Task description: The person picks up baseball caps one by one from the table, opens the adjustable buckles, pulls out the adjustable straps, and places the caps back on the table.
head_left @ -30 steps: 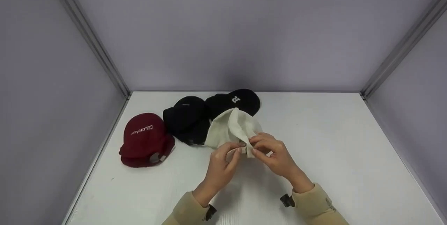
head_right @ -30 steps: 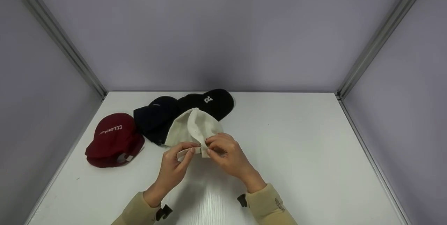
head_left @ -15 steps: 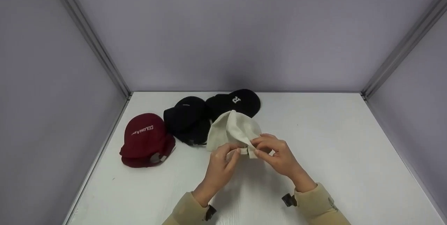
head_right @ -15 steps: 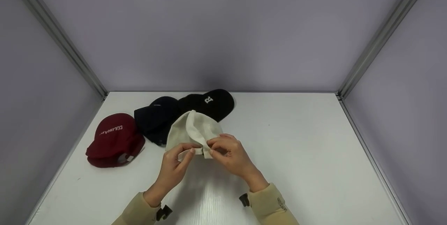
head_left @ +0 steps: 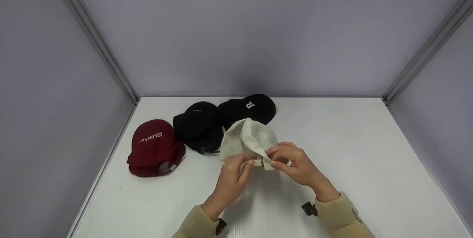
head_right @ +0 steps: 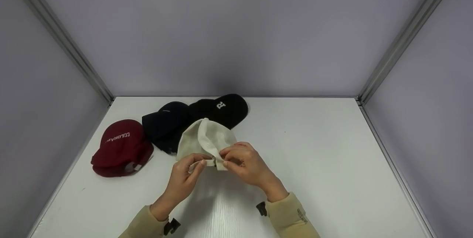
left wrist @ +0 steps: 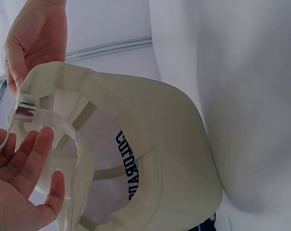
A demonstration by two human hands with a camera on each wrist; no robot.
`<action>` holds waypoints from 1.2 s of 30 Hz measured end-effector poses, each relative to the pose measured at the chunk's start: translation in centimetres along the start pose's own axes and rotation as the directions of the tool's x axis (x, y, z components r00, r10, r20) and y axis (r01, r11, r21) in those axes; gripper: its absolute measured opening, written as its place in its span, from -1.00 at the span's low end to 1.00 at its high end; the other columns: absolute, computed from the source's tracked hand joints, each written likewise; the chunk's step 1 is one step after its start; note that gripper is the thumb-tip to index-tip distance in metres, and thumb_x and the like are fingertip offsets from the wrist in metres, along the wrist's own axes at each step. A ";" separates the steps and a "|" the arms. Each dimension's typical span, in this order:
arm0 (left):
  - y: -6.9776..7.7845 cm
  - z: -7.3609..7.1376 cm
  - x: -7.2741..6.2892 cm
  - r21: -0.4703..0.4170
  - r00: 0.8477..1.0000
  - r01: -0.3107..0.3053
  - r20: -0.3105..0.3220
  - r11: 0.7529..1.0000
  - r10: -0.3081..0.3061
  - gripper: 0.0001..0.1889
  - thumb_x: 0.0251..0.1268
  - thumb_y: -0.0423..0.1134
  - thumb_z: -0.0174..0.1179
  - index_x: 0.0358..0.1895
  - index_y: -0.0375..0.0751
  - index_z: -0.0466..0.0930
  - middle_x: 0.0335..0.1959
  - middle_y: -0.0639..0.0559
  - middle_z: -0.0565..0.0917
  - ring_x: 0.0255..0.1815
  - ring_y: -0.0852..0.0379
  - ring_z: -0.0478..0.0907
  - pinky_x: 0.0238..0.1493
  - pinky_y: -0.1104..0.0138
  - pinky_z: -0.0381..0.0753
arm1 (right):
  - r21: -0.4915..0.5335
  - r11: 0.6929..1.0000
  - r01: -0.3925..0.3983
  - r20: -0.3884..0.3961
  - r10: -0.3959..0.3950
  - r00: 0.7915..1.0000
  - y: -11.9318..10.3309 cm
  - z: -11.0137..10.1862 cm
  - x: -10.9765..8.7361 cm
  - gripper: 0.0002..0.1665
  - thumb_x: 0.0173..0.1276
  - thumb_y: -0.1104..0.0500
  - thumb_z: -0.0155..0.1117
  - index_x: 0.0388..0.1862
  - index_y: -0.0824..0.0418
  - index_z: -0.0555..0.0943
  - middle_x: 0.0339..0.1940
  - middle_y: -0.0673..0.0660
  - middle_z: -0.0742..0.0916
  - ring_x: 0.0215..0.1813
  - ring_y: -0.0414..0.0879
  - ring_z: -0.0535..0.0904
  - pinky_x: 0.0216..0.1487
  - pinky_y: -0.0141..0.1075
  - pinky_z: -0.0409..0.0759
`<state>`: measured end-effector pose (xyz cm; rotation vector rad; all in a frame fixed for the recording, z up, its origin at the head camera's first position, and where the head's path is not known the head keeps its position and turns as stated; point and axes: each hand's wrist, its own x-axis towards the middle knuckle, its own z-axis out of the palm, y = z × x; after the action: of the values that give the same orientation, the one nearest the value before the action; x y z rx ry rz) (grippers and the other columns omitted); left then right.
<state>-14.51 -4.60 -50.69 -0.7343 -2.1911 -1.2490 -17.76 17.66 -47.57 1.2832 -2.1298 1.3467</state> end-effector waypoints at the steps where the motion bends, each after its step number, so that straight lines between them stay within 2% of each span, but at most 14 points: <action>1: 0.0 -0.1 0.0 0.004 1.000 0.001 0.003 1.000 -0.001 -0.86 0.50 -0.20 0.10 -0.20 -0.14 0.62 -0.24 0.14 0.68 -0.17 0.18 0.60 -0.09 0.16 0.57 | 0.003 1.000 0.003 0.005 -0.003 1.000 0.4 0.0 -0.2 -0.72 0.03 0.60 0.39 -0.41 0.25 0.67 -0.16 0.23 0.75 -0.13 0.10 0.65 0.20 -0.08 0.39; 4: 0.1 -0.2 -0.1 0.010 1.000 0.009 0.015 1.000 -0.009 -0.83 0.51 -0.18 0.08 -0.21 -0.14 0.62 -0.28 0.15 0.68 -0.20 0.19 0.60 -0.10 0.15 0.56 | 0.007 1.000 0.005 0.020 -0.005 1.000 1.0 0.1 -0.6 -0.73 0.07 0.56 0.40 -0.39 0.21 0.69 -0.13 0.20 0.75 -0.11 0.07 0.65 0.19 -0.09 0.39; 11: 0.4 -0.5 0.2 0.012 1.000 0.016 0.022 1.000 -0.016 -0.83 0.50 -0.18 0.09 -0.23 -0.14 0.61 -0.34 0.16 0.66 -0.28 0.24 0.58 -0.16 0.19 0.55 | 0.040 0.999 -0.029 0.028 0.028 0.999 0.9 -0.1 -0.5 -0.76 0.17 0.49 0.39 -0.37 0.15 0.70 -0.09 0.15 0.75 -0.02 0.08 0.61 0.02 -0.19 0.48; 17: 0.6 -0.6 0.8 0.018 1.000 -0.003 0.025 1.000 0.003 -0.88 0.47 -0.24 0.12 -0.25 -0.16 0.59 -0.38 0.13 0.63 -0.30 0.20 0.56 -0.21 0.20 0.56 | 0.070 0.997 -0.038 0.022 0.037 0.999 1.0 -0.5 -0.2 -0.74 0.14 0.51 0.39 -0.36 0.16 0.70 -0.12 0.15 0.76 -0.05 0.10 0.62 0.07 -0.22 0.50; 22: 0.4 -0.7 0.9 -0.007 0.998 -0.025 0.049 1.000 0.025 -0.88 0.51 -0.26 0.07 -0.20 -0.18 0.58 -0.34 0.11 0.63 -0.30 0.21 0.56 -0.24 0.26 0.57 | 0.099 0.992 -0.075 0.039 0.071 0.997 0.7 -0.8 -0.1 -0.72 0.12 0.59 0.35 -0.36 0.24 0.68 -0.13 0.23 0.75 -0.06 0.11 0.62 0.01 -0.27 0.54; 28: 0.0 -1.8 1.2 -0.030 1.000 -0.009 0.011 1.000 0.009 -0.91 0.48 -0.35 0.08 -0.19 -0.20 0.58 -0.35 0.10 0.63 -0.38 0.24 0.53 -0.31 0.29 0.56 | 0.101 0.989 -0.108 -0.022 0.111 0.994 -1.1 -2.3 0.3 -0.73 0.08 0.67 0.29 -0.41 0.35 0.63 -0.20 0.33 0.73 -0.09 0.14 0.64 0.04 -0.37 0.54; 31: 0.0 -2.1 1.4 -0.021 0.999 -0.024 0.020 0.999 0.025 -0.90 0.48 -0.28 0.10 -0.19 -0.17 0.60 -0.35 0.13 0.64 -0.37 0.26 0.51 -0.28 0.27 0.55 | 0.095 0.990 -0.101 -0.028 0.105 0.994 -1.7 -2.7 0.5 -0.75 0.09 0.65 0.29 -0.39 0.36 0.63 -0.21 0.32 0.73 -0.10 0.09 0.66 0.04 -0.38 0.55; 36: -0.2 -2.3 1.7 -0.064 0.999 -0.036 0.006 0.997 0.036 -0.87 0.48 -0.24 0.11 -0.20 -0.16 0.62 -0.27 0.13 0.67 -0.25 0.22 0.58 -0.13 0.19 0.58 | 0.118 0.989 -0.094 -0.032 0.098 0.995 -1.6 -2.5 0.5 -0.75 0.12 0.66 0.26 -0.38 0.36 0.62 -0.23 0.30 0.73 -0.14 -0.01 0.66 -0.02 -0.36 0.56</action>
<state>-15.49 -6.40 -48.70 -0.8005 -2.1427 -1.3052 -17.19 19.28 -45.09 1.2003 -2.1403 1.5424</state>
